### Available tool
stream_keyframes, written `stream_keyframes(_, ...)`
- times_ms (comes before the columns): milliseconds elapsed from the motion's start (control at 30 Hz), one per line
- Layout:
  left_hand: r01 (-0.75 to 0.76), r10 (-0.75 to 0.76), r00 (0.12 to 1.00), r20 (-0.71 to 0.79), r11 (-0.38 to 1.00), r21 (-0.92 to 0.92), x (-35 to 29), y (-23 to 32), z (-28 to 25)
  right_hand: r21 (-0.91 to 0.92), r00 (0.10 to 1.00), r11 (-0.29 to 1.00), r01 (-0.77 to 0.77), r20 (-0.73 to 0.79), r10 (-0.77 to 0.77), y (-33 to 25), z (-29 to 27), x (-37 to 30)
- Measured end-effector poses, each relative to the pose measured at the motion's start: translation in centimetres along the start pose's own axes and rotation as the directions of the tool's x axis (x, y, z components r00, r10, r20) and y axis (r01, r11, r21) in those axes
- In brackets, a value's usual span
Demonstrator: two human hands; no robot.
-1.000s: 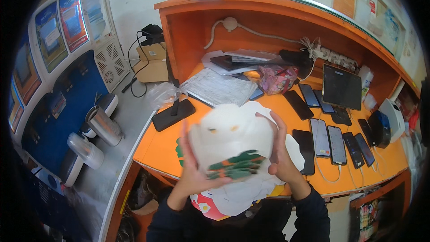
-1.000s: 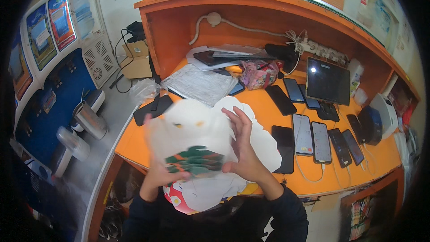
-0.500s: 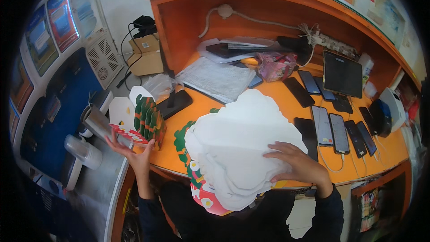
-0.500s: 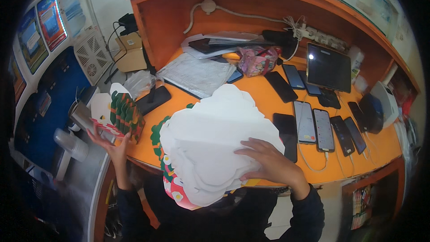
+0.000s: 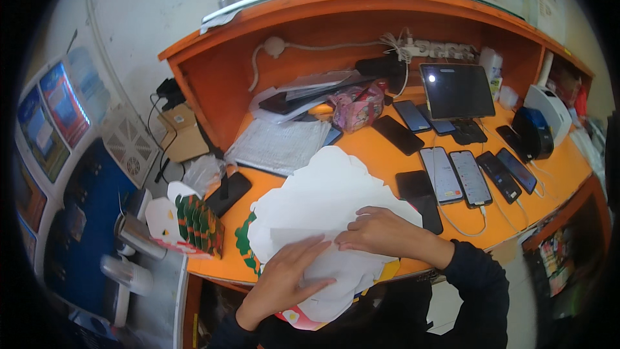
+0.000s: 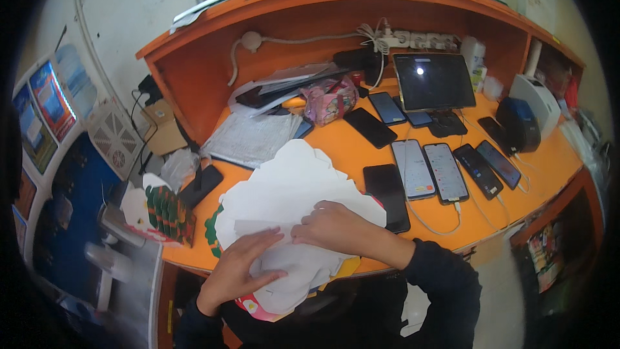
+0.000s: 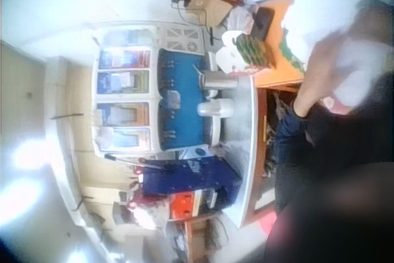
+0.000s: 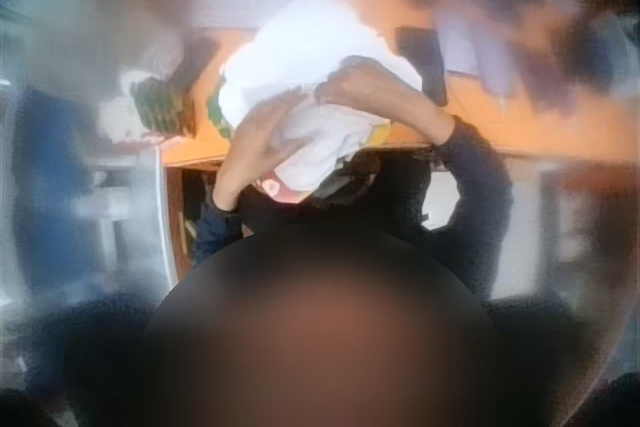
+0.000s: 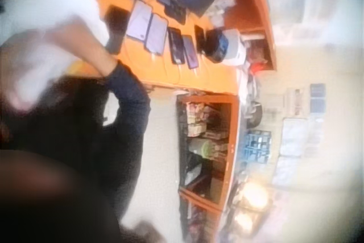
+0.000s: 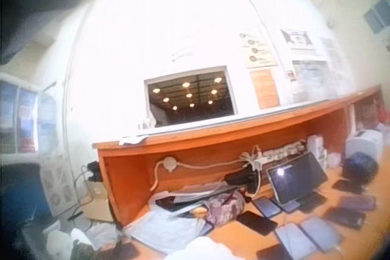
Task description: The person repeatedly folds flat, colorful paperboard into small takeaway food boxes, aligns the flaps, and stacks the finished boxes on the counter. The person also briefly handles a metal cup and a white plastic bag.
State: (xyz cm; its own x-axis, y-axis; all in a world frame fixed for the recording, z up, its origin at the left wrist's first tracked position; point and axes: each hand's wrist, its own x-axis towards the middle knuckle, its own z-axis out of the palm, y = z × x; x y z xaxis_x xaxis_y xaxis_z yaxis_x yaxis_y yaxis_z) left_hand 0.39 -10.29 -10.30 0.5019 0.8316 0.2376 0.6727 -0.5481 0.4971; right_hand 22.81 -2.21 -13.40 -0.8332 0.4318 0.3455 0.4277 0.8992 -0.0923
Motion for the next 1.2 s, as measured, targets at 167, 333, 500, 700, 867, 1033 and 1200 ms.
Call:
stream_keyframes(167,-0.03,-0.002,0.948,-0.319,0.995,-0.096,1.9,-0.5,-1.1,-0.288,0.937,0.954,0.086,-0.303,-0.176,0.2,-4.7,1.8)
stream_keyframes(333,-0.292,0.027,0.509,-0.86,0.946,-0.143,5.1,2.8,-4.7,-0.327,0.522,0.931,-0.161,-0.829,-0.201,-0.3,-11.5,3.1)
stream_keyframes(500,-0.596,0.056,0.496,-0.867,0.748,-0.293,9.6,7.6,-6.1,-0.145,0.329,0.961,-0.235,-0.942,-0.061,-0.3,-14.3,2.2)
stream_keyframes(700,-0.679,0.238,0.726,-0.645,0.395,-0.619,12.9,9.7,-5.7,0.039,0.259,0.995,0.088,-0.966,0.015,2.7,-14.5,2.3)
stream_keyframes(867,-0.434,0.45,0.828,-0.333,0.139,-0.89,14.8,7.6,-6.0,-0.031,0.419,0.998,0.058,-0.906,-0.053,3.3,-13.6,3.2)
stream_keyframes(1033,-0.291,0.329,0.912,-0.244,0.102,-0.951,14.9,5.7,-7.0,-0.085,0.544,0.995,-0.042,-0.838,-0.049,2.9,-12.7,3.9)
stream_keyframes(1200,-0.29,0.393,0.905,-0.161,0.296,-0.91,15.0,5.3,-7.4,-0.169,0.515,0.98,-0.107,-0.852,-0.09,3.1,-13.0,3.6)
